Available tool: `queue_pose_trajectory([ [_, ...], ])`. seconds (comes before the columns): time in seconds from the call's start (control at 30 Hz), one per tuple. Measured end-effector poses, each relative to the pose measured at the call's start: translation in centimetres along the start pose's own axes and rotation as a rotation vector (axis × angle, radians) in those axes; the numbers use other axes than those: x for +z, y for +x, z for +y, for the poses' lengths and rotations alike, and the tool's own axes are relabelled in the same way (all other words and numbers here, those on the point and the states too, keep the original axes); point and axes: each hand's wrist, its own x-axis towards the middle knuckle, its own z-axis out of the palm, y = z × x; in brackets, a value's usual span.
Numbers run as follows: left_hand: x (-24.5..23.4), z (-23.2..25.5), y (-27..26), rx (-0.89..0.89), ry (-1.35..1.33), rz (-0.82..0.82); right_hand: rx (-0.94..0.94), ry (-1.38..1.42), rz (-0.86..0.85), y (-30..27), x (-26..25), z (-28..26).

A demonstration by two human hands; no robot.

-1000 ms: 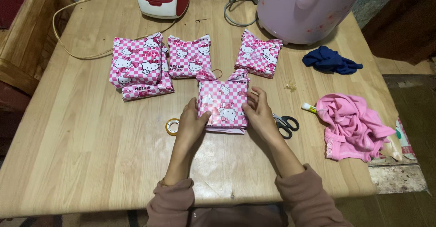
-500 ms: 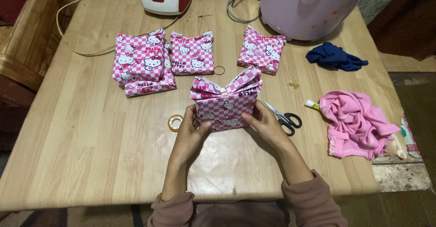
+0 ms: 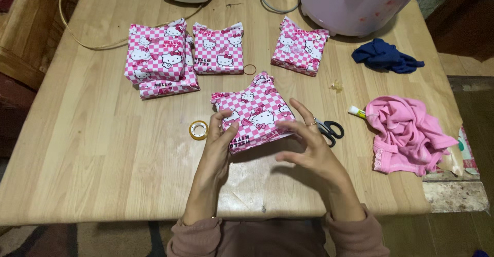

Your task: The person folds a pink Hello Kitty patterned paper around a rectangular item, tucks the edges, and secures the package with clear tape. They use scissors to cut tape and adjust the folds to form a neat wrapped gift.

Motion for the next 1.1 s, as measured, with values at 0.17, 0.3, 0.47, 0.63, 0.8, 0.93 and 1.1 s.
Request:
queue_pose_trajectory([
  [0.17, -1.7, -1.7, 0.3, -0.085, 0.046, -0.11, 0.254, -0.351, 0.076, -1.7, 1.1, -1.2],
  [0.3, -2.4, -2.5, 0.4, -0.11, 0.172, -0.2, 0.186, -0.815, -0.024, -2.8, 2.3, -2.7],
  [0.47, -2.2, -2.4, -1.0, 0.191, 0.718, -0.216, -0.061, -0.801, -0.034, -3.3, 2.8, -2.8],
  [0.63, -1.3, -2.0, -5.0, 0.711, 1.381, 0.097, -0.001, -0.732, -0.053, -3.6, 3.4, -2.0],
  [0.8, -1.5, -2.0, -6.2, 0.783, 1.369, -0.138, -0.03, -0.749, -0.076, -3.4, 3.6, -1.6],
  [0.93, -1.8, -2.8, -6.3, 0.842, 1.416, -0.096, -0.109, -0.743, -0.085, -2.9, 3.6, -1.7],
  [1.1, -2.4, -2.8, -6.0, 0.842, 1.337, -0.09, -0.144, -0.748, -0.088, -2.4, 4.3, -1.5],
])
